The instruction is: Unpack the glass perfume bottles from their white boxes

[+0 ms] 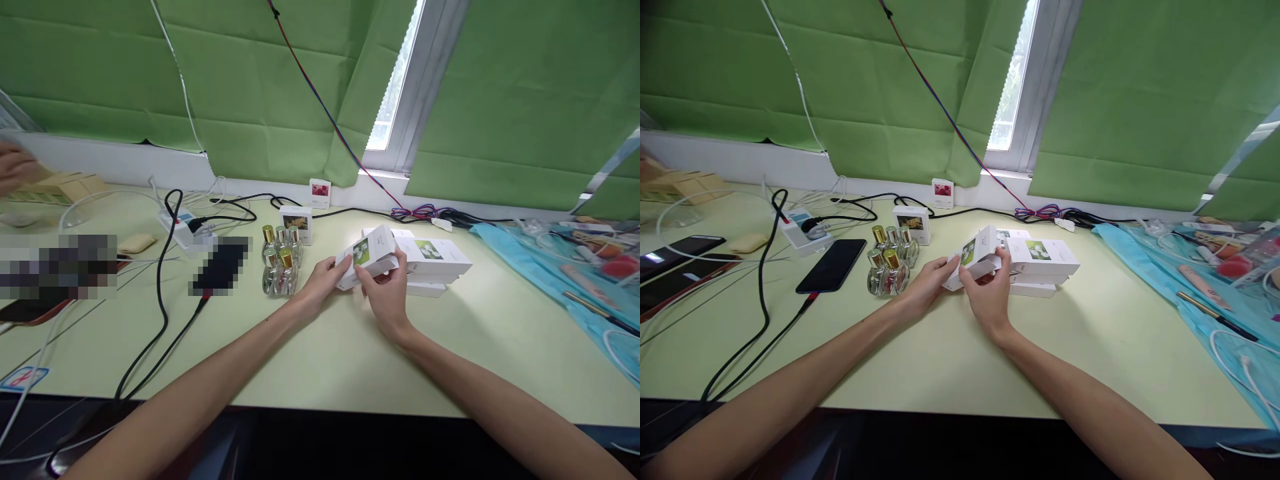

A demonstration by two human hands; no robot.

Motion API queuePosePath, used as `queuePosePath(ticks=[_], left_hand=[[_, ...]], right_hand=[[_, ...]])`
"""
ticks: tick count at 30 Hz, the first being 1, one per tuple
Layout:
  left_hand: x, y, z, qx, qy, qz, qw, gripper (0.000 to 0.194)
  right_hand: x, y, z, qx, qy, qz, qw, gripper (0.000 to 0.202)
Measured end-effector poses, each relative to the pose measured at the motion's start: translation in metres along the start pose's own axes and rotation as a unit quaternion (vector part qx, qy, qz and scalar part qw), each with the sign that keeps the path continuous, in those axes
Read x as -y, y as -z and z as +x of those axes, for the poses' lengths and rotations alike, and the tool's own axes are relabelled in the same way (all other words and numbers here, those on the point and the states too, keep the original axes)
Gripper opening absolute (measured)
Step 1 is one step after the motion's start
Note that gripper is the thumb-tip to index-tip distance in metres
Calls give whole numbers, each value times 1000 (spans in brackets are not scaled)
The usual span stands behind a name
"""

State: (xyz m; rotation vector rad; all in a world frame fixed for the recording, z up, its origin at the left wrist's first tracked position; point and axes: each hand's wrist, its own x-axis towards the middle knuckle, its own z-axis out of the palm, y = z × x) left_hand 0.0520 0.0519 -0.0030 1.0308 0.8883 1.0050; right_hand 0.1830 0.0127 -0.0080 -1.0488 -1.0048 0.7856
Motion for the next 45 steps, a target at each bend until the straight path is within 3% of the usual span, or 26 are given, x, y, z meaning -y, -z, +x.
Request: queuePosePath(ticks=[5,9,22,33,38,45], left_hand=[[3,3,2,-60,-70,173,981,46],[1,3,1,-60,-97,275,955,45],[-4,4,-2,-54,-116,361,924,41],[-10,-1,-3,-136,-190,223,946,25],[-20,-4,-9,-105,-257,129,952,24],[-20,-4,-16,-42,-286,114,951,43]], right_hand=[[-2,1,-1,9,4,-23,1000,66],[-2,1,-2,13,14,-41,999,65],[-2,0,-4,36,20,-64,997,61],[-4,-1,-7,121,53,-35,991,67],[-1,-2,-9,145,64,-34,987,64],[0,-2,-8,146,75,-35,986,61]])
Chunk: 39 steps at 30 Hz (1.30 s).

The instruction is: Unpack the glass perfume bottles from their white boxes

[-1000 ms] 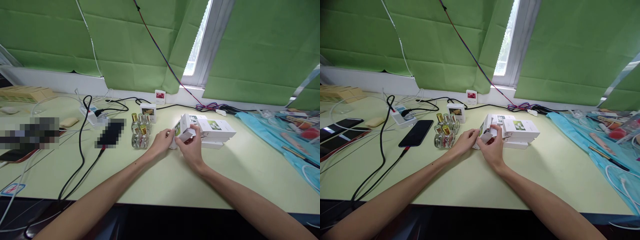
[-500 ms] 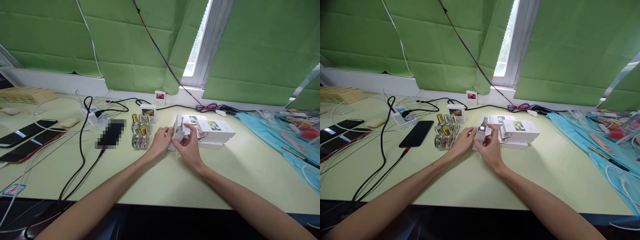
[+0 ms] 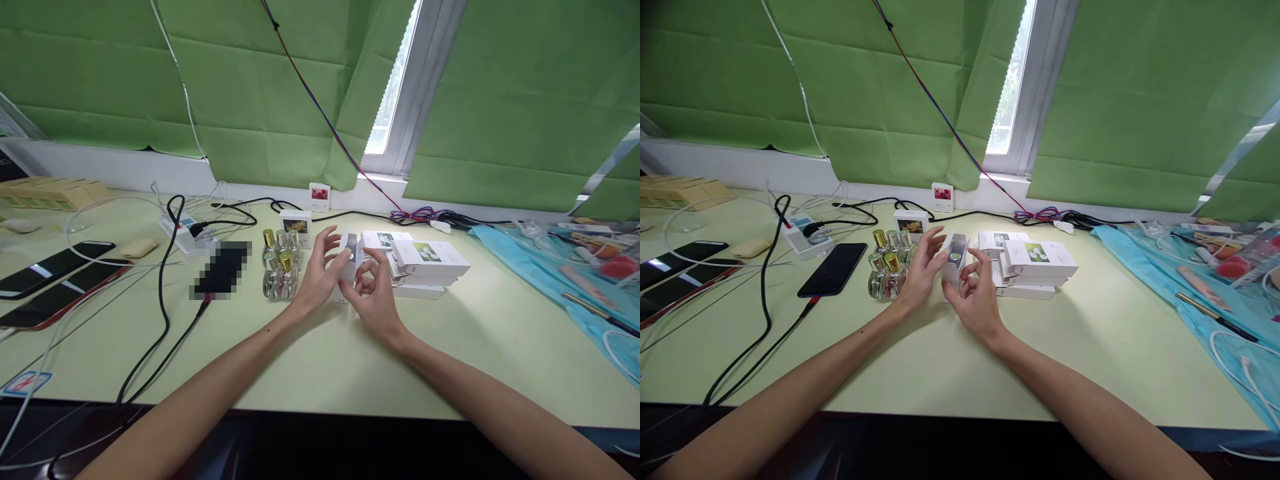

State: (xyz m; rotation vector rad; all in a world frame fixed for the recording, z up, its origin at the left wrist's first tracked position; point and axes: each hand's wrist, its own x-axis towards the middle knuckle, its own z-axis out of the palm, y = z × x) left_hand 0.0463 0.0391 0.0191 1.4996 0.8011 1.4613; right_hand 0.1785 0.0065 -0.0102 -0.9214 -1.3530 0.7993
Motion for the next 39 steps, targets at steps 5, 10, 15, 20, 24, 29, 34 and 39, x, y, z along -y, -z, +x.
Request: queuePosePath(ticks=[5,10,15,20,24,29,34,39], left_hand=[[-2,0,-1,29,4,-23,999,57],[2,4,1,60,26,-2,998,69],[8,9,3,101,26,56,993,77],[11,10,4,106,9,58,993,70],[13,9,5,115,6,21,993,68],[14,9,5,108,0,3,994,67],[18,10,7,98,-20,2,995,64],[20,11,9,92,-24,14,995,64]], right_hand=[[0,0,-1,4,8,-11,1000,60],[-1,1,0,13,16,-24,1000,61],[0,2,1,22,22,-49,998,61],[-1,2,1,29,26,-67,997,57],[-4,3,2,29,40,-84,995,52],[-8,4,2,30,58,-102,993,48],[-6,3,3,29,57,-103,993,47],[-3,2,4,30,49,-106,993,46]])
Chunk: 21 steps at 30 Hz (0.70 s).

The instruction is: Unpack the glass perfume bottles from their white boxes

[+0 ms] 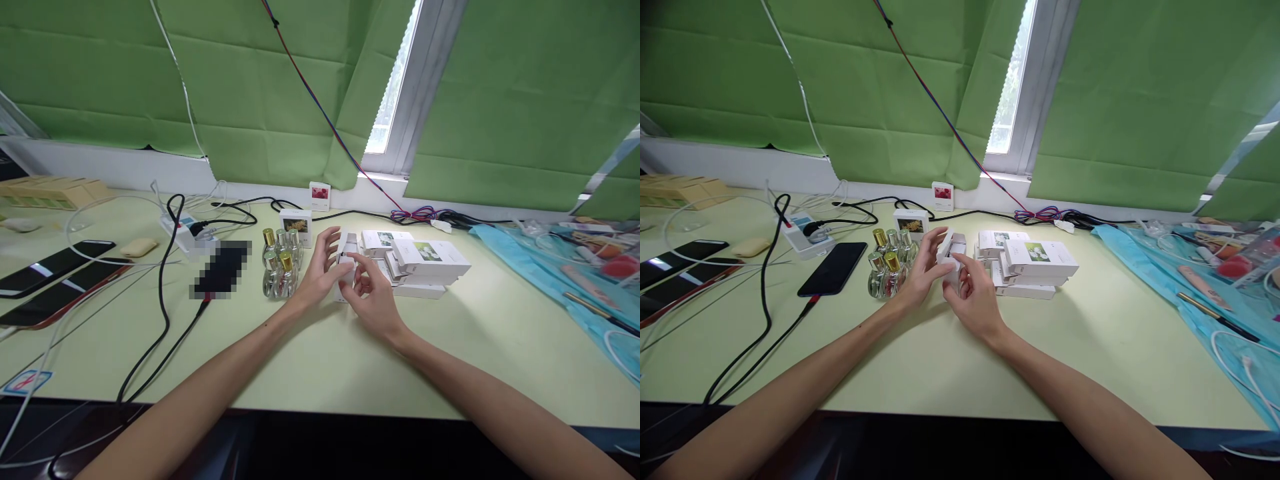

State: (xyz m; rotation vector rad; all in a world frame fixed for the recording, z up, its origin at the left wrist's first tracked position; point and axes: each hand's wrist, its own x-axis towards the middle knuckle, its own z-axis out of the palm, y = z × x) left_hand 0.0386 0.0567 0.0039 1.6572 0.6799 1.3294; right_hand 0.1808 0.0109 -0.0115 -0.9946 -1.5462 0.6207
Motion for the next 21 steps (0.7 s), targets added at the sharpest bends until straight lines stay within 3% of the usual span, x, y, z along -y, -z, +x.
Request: queuePosePath(ticks=[21], left_hand=[[5,3,5,-3,41,-20,999,57]], right_hand=[[1,0,0,8,7,-8,1000,46]])
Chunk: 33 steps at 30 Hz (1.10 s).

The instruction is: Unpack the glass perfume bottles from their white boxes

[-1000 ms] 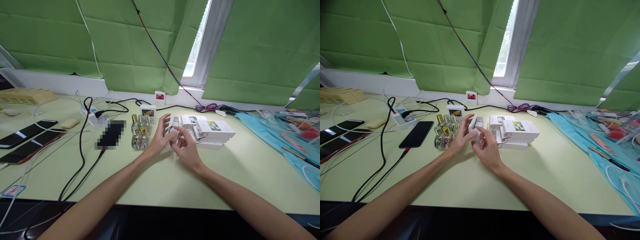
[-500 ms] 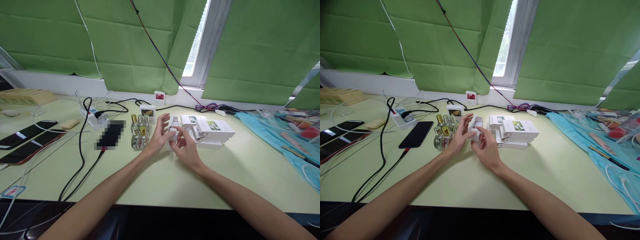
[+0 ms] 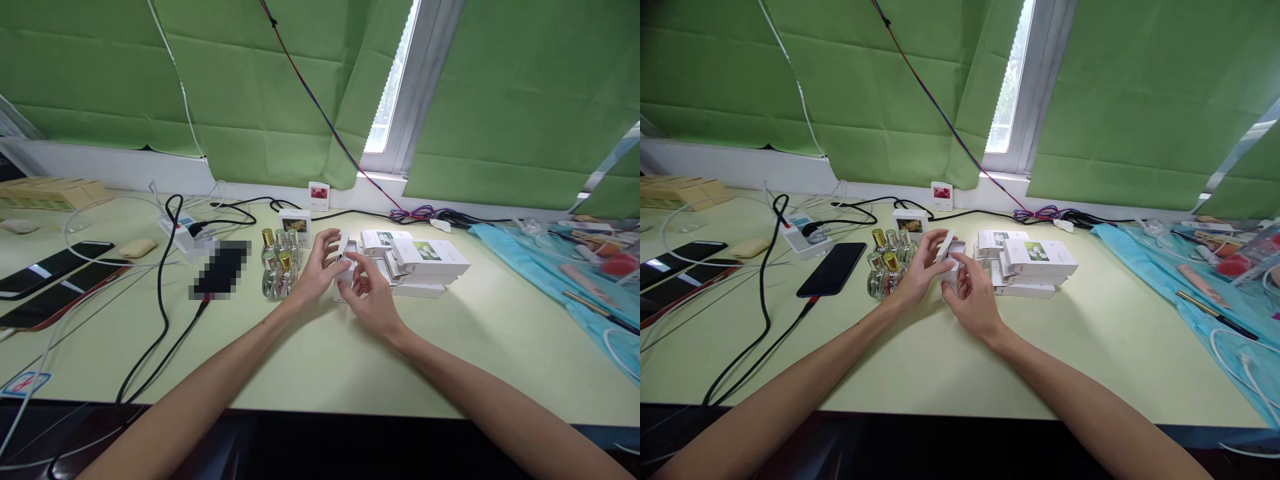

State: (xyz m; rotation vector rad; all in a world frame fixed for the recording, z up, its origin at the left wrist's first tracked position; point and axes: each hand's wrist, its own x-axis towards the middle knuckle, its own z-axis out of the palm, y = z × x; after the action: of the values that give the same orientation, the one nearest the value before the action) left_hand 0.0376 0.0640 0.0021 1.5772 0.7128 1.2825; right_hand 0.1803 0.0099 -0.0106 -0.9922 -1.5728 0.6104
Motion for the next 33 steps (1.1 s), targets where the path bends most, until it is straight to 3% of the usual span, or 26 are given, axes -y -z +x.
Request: queuePosePath(ticks=[10,20,33], left_hand=[[0,0,0,0,-2,13,1000,57],[-16,1,1,15,-6,4,1000,56],[-17,5,4,37,-43,96,994,45]], right_hand=[[1,0,0,1,-2,0,1000,46],[-1,0,-1,5,8,-6,1000,45],[-1,-2,-3,7,-6,1,1000,48]])
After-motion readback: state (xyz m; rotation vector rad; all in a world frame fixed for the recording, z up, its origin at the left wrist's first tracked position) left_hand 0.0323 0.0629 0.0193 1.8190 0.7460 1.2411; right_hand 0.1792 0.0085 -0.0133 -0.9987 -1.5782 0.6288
